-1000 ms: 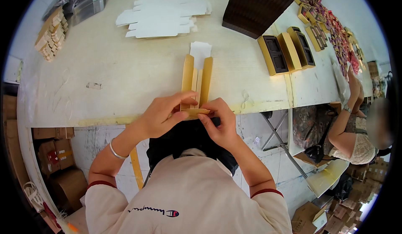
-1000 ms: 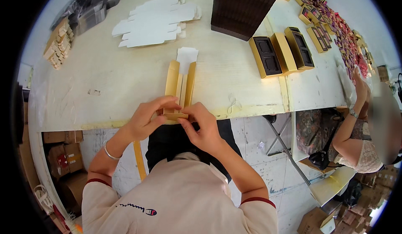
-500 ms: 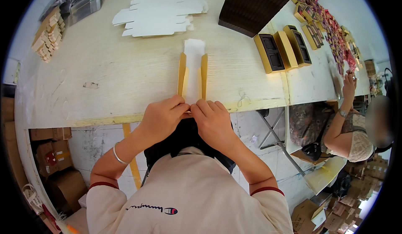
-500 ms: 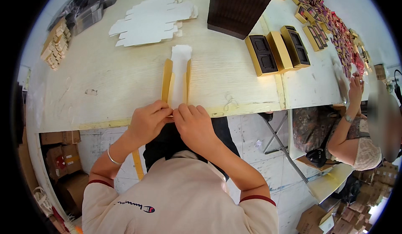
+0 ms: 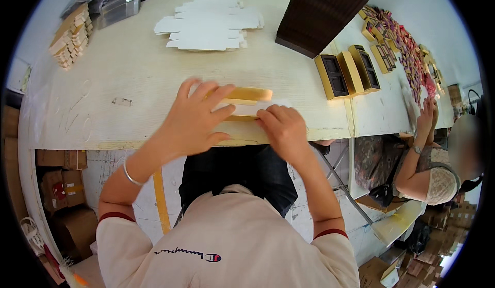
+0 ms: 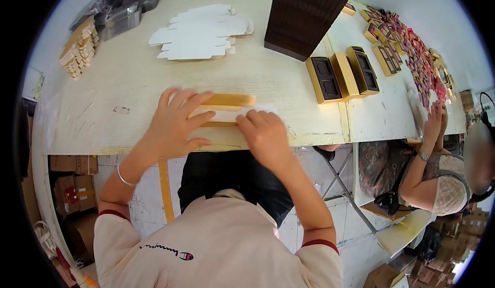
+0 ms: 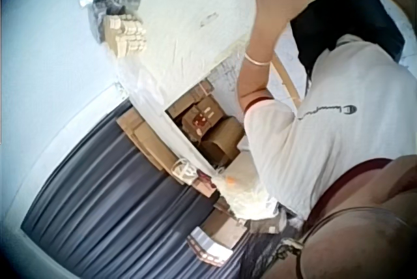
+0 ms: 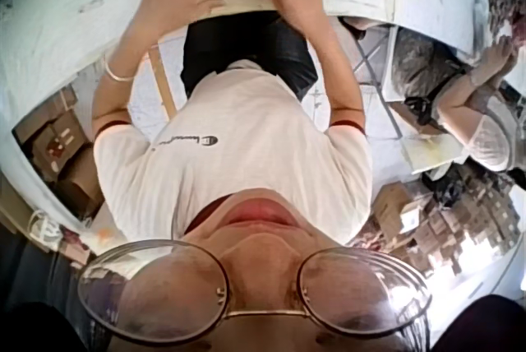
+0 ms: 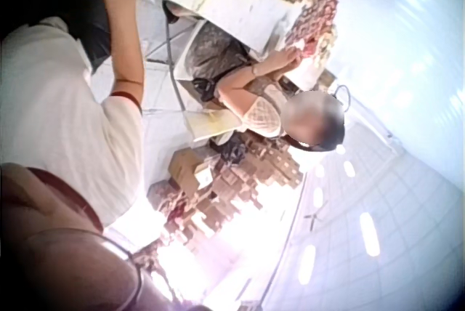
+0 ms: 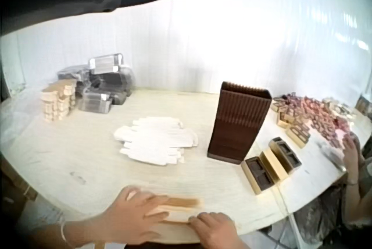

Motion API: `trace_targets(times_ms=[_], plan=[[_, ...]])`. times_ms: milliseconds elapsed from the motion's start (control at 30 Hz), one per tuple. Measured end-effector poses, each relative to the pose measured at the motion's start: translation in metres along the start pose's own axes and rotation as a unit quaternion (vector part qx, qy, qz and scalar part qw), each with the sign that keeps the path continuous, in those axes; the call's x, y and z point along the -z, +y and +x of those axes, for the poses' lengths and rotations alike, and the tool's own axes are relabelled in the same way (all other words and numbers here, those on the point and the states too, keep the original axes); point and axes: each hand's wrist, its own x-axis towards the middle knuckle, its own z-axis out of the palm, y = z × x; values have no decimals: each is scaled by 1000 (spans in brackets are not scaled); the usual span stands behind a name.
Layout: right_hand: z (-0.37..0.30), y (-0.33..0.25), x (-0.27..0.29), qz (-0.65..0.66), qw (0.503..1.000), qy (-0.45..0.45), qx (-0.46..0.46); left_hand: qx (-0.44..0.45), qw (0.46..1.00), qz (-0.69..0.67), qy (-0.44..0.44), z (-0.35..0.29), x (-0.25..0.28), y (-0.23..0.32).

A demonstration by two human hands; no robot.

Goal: The person folds flat cardboard pieces into small rectangular boxes and inserts dark rectangular inserts into them. The person repeats this process multiple times, stacking the completed boxes on the table.

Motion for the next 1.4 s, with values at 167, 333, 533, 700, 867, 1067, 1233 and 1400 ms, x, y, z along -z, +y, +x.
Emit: trace_targets(times_ms=[167, 333, 533, 700, 867, 1067, 1233, 1400], plan=[[-2, -47, -12, 237, 969, -37, -60, 103, 992, -72, 31, -35, -40, 21], [2, -12, 20, 88, 994, -29, -62, 93, 987, -125, 43, -51, -27, 5], [1, -5, 2, 68, 982, -158, 76, 74, 976, -203, -5, -51, -27, -6], [11, -8, -5, 147, 976, -141, 74, 71, 977, -202, 17, -49, -33, -9], [10, -23, -23, 188, 974, -121, -31, 140, 971, -190, 31, -42, -49, 14], [-2, -34, -32, 175, 979, -85, -58, 209, 938, -276, -4, -37, -44, 16], [-13, -40, -23, 142, 985, -89, -44, 224, 928, -299, 16, -40, -49, 19], [-26, -29, -13, 13, 992, -75, 96, 210, 949, -234, -38, -38, -44, 19]])
